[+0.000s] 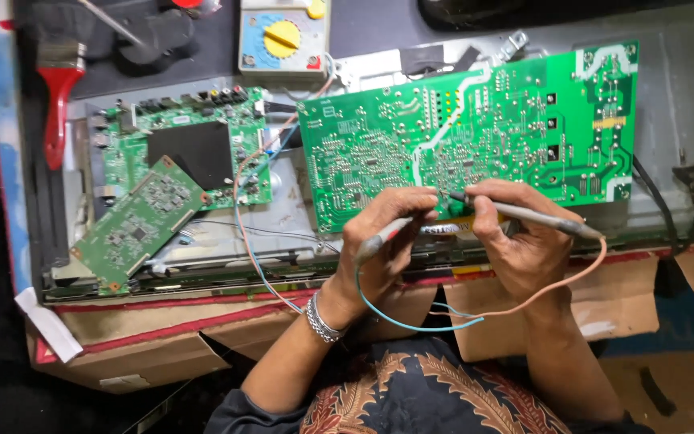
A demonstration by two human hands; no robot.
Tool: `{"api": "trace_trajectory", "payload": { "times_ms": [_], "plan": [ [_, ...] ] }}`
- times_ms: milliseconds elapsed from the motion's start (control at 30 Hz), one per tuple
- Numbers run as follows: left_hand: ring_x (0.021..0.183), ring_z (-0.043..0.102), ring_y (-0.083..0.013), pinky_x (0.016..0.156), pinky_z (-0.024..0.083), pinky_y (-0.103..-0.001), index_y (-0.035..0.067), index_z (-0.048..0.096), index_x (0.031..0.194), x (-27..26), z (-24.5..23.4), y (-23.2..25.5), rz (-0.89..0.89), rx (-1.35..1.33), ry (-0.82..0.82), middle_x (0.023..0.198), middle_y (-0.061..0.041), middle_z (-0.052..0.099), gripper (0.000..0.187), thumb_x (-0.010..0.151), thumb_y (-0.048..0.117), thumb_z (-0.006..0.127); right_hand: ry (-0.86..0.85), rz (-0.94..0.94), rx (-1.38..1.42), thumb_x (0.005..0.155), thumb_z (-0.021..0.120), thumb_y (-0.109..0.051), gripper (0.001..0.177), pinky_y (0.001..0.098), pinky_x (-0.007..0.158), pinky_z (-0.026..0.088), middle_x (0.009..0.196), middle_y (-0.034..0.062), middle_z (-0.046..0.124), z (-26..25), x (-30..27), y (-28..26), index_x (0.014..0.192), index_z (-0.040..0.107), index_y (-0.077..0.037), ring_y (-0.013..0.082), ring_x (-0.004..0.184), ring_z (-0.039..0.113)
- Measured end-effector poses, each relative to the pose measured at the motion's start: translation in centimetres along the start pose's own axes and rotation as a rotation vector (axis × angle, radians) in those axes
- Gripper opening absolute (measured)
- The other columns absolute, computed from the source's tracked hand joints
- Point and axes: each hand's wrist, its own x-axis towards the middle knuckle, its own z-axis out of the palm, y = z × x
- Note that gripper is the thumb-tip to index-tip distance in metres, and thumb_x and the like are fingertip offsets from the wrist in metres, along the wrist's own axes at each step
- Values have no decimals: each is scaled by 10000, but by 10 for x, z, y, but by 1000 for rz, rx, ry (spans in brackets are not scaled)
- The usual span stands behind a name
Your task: The person uses a multimeter to test points on a green circuit board, then flips the board to inspect the other side. They continue testing various components on the board while holding it in their hands.
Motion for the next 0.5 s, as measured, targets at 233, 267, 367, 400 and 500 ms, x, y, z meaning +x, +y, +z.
{"api": "trace_trajectory", "payload": {
  "times_ms": [233,267,367,400,500],
  "plan": [
    [984,762,-301,871,611,-363,60,744,1051,0,2,-2,-20,-20,20,1026,-124,750,129,966,-11,678,4,-9,-16,1009,713,-33,83,423,768,572,930,188,754,0,-2,2,1014,781,15,321,863,746],
    [987,761,-299,868,611,-359,60,745,1054,0,1,-2,-24,-18,16,1031,-126,750,133,965,-12,677,9,-12,-8,1009,711,-27,83,420,770,573,927,188,754,0,-2,2,1011,780,20,315,855,744],
    [986,759,-303,866,610,-360,56,742,1055,1,0,1,-19,-15,12,1029,-129,748,131,972,-10,666,16,-12,-5,1005,710,-18,80,418,773,572,922,185,754,1,-2,1,1006,780,20,310,847,741],
    [980,757,-308,867,608,-363,53,739,1051,2,0,2,-12,-14,13,1020,-130,745,126,978,-6,654,17,-9,-9,1001,710,-13,78,417,773,571,921,181,755,1,-2,0,1005,782,15,311,847,741],
    [977,756,-312,862,610,-369,53,737,1051,0,1,0,-12,-11,6,1019,-129,743,130,980,-8,647,24,-7,-9,1003,709,-14,80,408,771,571,919,181,752,2,-3,1,1011,784,13,305,844,739]
  ]
}}
